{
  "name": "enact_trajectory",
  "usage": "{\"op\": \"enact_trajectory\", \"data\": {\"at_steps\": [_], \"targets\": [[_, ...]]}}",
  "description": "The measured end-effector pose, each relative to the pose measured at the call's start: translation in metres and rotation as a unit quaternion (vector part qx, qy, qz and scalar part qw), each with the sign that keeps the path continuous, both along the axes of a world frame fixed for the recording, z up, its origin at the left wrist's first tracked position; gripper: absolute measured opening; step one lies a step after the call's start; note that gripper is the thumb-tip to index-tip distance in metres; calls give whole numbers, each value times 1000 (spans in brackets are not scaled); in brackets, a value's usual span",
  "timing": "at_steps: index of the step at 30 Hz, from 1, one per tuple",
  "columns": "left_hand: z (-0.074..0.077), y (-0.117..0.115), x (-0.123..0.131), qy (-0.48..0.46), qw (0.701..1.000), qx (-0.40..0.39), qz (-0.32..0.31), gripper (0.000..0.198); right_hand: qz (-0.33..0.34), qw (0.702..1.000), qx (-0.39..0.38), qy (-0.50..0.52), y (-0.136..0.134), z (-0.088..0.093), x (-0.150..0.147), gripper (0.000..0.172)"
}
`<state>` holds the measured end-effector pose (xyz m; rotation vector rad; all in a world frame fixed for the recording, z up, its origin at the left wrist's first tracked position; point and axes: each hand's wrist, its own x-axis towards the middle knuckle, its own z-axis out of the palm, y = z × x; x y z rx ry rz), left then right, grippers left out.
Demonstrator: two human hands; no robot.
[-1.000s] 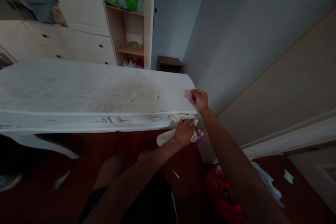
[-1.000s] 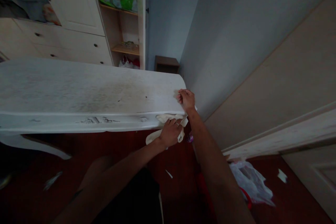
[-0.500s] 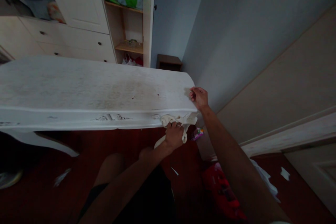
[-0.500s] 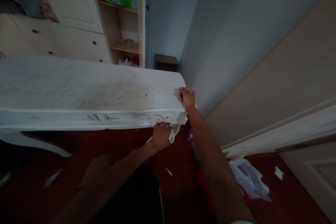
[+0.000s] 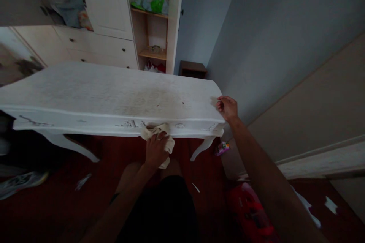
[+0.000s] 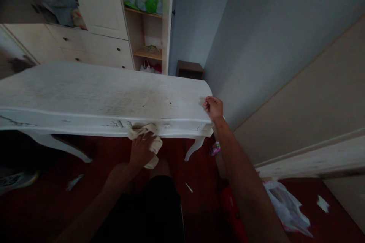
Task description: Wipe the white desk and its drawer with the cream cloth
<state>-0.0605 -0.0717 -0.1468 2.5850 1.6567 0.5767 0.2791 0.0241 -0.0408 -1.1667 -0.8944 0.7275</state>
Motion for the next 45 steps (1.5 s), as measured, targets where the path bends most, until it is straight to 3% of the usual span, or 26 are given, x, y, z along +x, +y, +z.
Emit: {"op": "enact_trajectory", "data": {"at_steps": [5, 8, 11, 14, 19, 25, 30, 32, 35, 37, 40, 42, 45], "targets": [[9, 10, -45, -32, 997, 1, 66, 54, -5, 1000, 10, 0, -1, 0, 0, 19], [13, 9, -61, -87, 995, 16, 48, 57, -9, 1000, 8, 2, -2, -1, -1, 19], [28, 3, -72, -165, 984, 61, 22, 56, -8, 1000, 3, 2, -3, 0, -3, 21], [57, -4, -82, -239, 963, 123, 19, 47, -4, 1000, 2, -11, -4, 0, -4, 23], [121, 3, -87, -337, 913, 229, 0, 40, 3, 1000, 3, -6, -4, 0, -5, 26], [183, 51, -65, -392, 870, 298, 8, 44, -1, 1000, 0, -10, -4, 1, -6, 31], [210, 93, -31, -394, 865, 307, -40, 39, 6, 1000, -9, 0, -4, 1, -5, 33], [211, 108, -16, -398, 864, 305, -46, 39, 2, 1000, -9, 1, -3, 1, -5, 34], [200, 125, 3, -381, 879, 283, -53, 43, -5, 1000, -11, -4, -3, 0, -5, 33], [184, 133, 14, -333, 912, 229, -70, 44, -4, 1000, -12, -9, -2, 0, -4, 34], [154, 137, 24, -186, 972, 79, -121, 45, -5, 1000, -11, -10, -2, 0, -3, 33], [136, 136, 26, -114, 985, 14, -130, 55, -8, 1000, -12, -9, -2, 0, -3, 33], [120, 133, 21, -105, 985, 5, -138, 70, -10, 1000, -16, -11, -2, 1, -3, 32]]}}
